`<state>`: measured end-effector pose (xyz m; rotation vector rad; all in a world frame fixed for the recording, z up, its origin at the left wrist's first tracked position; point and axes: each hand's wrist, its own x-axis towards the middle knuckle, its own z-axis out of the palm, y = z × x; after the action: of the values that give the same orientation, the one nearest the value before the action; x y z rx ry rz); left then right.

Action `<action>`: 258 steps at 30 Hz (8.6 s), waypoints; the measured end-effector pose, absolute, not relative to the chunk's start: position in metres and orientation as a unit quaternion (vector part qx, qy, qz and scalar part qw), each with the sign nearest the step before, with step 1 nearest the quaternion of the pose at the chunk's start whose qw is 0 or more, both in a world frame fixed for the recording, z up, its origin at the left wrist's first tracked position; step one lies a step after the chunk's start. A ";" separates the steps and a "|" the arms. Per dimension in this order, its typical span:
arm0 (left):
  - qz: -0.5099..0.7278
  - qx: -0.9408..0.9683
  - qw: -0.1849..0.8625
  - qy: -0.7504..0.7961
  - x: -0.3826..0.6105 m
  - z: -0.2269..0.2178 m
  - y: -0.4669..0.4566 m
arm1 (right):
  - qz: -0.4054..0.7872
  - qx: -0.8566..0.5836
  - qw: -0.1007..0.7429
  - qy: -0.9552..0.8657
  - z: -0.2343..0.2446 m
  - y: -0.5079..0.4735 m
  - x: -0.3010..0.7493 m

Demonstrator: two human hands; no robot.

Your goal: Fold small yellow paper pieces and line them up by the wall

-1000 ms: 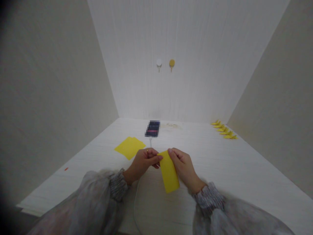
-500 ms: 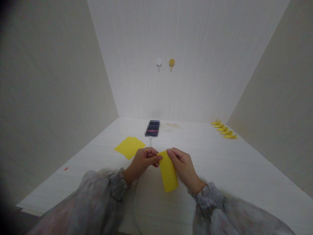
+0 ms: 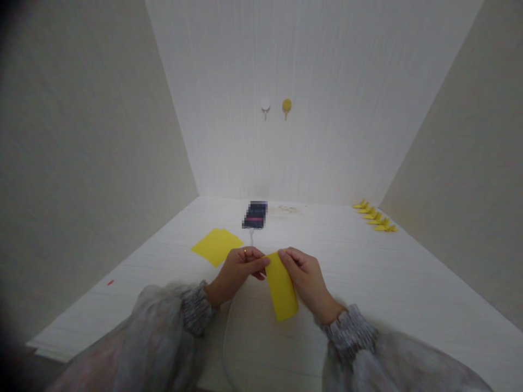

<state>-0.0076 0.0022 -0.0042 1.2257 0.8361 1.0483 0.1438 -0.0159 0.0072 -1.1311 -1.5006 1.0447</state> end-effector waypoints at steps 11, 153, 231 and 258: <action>0.444 0.529 0.635 0.345 -0.009 -0.005 0.002 | 0.429 -0.496 0.468 -0.592 0.003 -0.013 0.144; 0.482 0.464 0.658 0.346 -0.013 -0.005 0.013 | 0.501 -0.392 0.508 -0.581 -0.012 -0.003 0.152; 0.340 0.556 0.657 0.379 -0.011 -0.009 0.007 | 0.642 -0.390 0.504 -0.426 -0.003 -0.005 0.145; 0.414 0.508 0.658 0.371 -0.011 -0.012 0.009 | 0.577 -0.387 0.545 -0.469 -0.007 -0.005 0.141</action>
<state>-0.0111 0.0094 -0.0124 1.1509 0.8401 0.9371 0.1407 -0.0045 -0.0069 -0.9187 -1.1136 1.3675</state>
